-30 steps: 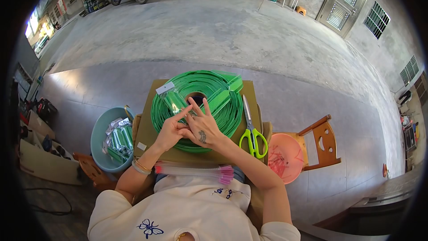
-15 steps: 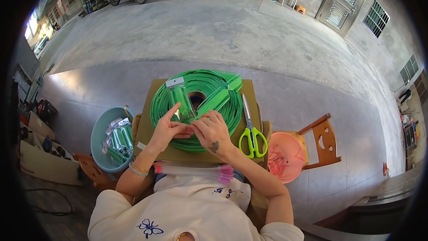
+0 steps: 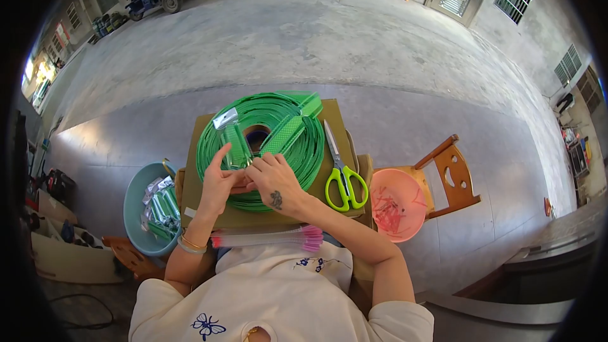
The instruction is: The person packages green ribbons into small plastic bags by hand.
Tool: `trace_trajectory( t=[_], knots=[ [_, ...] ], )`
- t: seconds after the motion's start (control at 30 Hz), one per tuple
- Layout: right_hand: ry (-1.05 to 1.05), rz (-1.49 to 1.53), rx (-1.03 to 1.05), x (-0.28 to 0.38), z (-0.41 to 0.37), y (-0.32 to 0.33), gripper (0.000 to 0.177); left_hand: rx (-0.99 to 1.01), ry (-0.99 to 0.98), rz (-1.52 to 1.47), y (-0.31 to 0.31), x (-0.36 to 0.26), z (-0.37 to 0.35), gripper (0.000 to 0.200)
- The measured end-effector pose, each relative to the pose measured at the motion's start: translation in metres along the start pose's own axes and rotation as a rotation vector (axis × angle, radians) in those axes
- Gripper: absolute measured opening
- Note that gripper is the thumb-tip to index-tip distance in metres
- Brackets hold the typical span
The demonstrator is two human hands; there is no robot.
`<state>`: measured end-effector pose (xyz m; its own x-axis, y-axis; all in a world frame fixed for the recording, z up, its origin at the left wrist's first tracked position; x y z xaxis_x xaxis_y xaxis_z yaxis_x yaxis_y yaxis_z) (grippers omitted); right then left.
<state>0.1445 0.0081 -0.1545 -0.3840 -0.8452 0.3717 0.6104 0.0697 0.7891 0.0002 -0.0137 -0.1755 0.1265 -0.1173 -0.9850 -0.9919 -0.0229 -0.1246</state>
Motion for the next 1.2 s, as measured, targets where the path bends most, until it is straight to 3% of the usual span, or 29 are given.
trace_trajectory(
  t=[0.07, 0.13, 0.2, 0.33, 0.43, 0.57, 0.6, 0.7, 0.8, 0.9, 1.0, 1.1, 1.2],
  knots=[
    [0.006, 0.129, -0.037, 0.001, -0.003, 0.016, 0.018, -0.019, 0.001, -0.026, 0.001, -0.005, 0.002, 0.064],
    [-0.115, 0.27, -0.161, -0.016, -0.012, 0.048, 0.018, -0.025, 0.009, -0.043, 0.003, -0.01, 0.001, 0.061],
    [-0.396, 0.417, -0.377, -0.066, -0.038, 0.08, 0.007, 0.039, 0.054, -0.023, 0.002, -0.015, -0.005, 0.062],
    [-0.915, 0.314, -0.662, -0.189, -0.144, 0.115, 0.011, 0.107, 0.074, -0.007, 0.003, -0.01, -0.007, 0.063],
    [-1.164, 0.2, -0.659, -0.26, -0.248, 0.076, 0.016, 0.102, 0.085, 0.002, 0.001, -0.008, -0.008, 0.062],
    [-1.449, 0.141, -0.577, -0.281, -0.318, 0.002, 0.014, 0.111, 0.089, 0.043, -0.001, -0.008, -0.007, 0.061],
    [-1.484, 0.122, -0.541, -0.29, -0.33, -0.016, 0.013, 0.109, 0.086, 0.052, -0.001, -0.008, -0.007, 0.061],
    [-1.534, 0.52, -0.723, -0.283, -0.328, -0.045, 0.008, 0.105, 0.089, 0.055, 0.001, -0.007, -0.007, 0.059],
    [-1.523, 0.44, -0.559, -0.281, -0.316, -0.047, 0.001, 0.1, 0.092, 0.048, 0.003, -0.005, -0.008, 0.057],
    [-1.502, 0.491, -0.138, -0.287, -0.307, -0.039, 0.007, 0.103, 0.097, 0.049, 0.003, -0.002, -0.008, 0.057],
    [-1.468, 0.951, -0.071, -0.291, -0.306, -0.046, 0.01, 0.108, 0.093, 0.05, 0.001, -0.003, -0.009, 0.059],
    [-1.528, 1.095, -0.129, -0.258, -0.285, -0.02, 0.012, 0.11, 0.096, 0.052, 0.002, -0.003, -0.009, 0.057],
    [-1.655, 0.94, -0.368, -0.277, -0.309, -0.022, 0.008, 0.117, 0.101, 0.051, 0.004, -0.001, -0.009, 0.056]
  ],
)
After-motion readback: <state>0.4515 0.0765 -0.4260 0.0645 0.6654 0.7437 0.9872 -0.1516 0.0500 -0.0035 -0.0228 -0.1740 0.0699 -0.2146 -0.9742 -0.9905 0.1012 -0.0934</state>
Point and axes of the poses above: each hand's wrist, its own z-axis towards the middle knuckle, its own y-axis out of the back of the hand, x = y × z, the point moved 3 cm from there along z, towards the middle knuckle, and after that the axes turned 5 degrees about x, right-handed, at the moved point
